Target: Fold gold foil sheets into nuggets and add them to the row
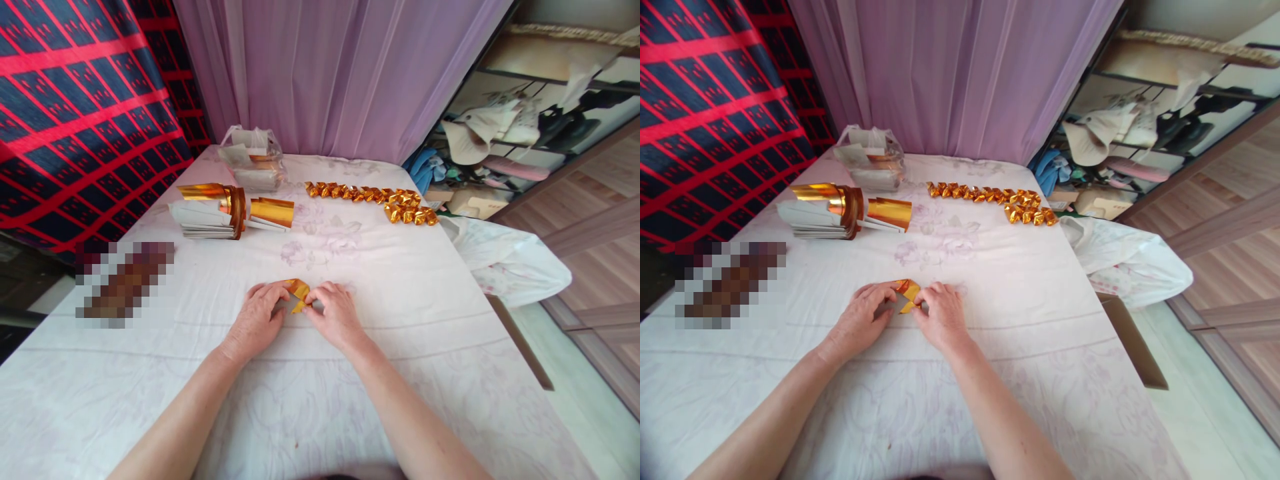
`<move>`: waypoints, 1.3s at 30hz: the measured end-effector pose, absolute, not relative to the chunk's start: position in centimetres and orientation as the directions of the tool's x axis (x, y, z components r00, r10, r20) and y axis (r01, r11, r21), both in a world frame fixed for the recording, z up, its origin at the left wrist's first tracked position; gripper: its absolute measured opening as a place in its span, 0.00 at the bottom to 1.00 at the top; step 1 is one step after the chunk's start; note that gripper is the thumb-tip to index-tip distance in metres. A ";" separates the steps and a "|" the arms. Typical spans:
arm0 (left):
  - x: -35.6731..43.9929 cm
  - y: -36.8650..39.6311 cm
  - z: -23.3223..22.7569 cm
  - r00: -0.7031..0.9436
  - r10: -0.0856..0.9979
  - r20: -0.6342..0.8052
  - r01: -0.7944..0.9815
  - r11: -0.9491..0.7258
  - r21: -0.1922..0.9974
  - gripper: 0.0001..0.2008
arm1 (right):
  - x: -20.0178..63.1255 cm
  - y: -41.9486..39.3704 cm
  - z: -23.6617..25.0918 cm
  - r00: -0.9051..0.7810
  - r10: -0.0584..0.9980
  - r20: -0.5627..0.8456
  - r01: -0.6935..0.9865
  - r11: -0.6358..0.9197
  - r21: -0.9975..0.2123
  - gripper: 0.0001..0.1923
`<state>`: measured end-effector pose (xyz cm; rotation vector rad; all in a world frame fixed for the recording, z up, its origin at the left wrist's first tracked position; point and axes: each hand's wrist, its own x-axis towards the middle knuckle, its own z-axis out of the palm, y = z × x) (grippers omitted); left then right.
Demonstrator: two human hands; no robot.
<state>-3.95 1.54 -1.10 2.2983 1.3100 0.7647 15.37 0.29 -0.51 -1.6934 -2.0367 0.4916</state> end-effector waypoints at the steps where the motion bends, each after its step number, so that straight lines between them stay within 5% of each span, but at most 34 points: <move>1: -4.1 1.6 -1.2 0.414 0.864 0.285 0.642 -0.499 0.582 0.14 | 15.6 0.3 -0.8 -0.167 0.978 0.129 0.808 0.210 -0.550 0.05; 7: -5.0 2.3 -1.9 0.325 0.857 0.400 0.605 -0.514 0.609 0.12 | 16.2 -0.2 -2.0 -0.206 0.946 0.251 0.779 0.314 -0.543 0.10; 15: -5.9 2.7 -1.9 0.353 0.880 0.317 0.817 -0.455 0.354 0.18 | 16.1 -0.4 -2.3 -0.202 0.933 0.298 0.786 0.336 -0.519 0.09; 39: -6.3 2.5 -1.1 0.449 0.833 0.324 0.729 -0.551 0.406 0.08 | 16.7 -0.7 -1.4 -0.333 0.884 0.327 0.780 0.453 -0.431 0.09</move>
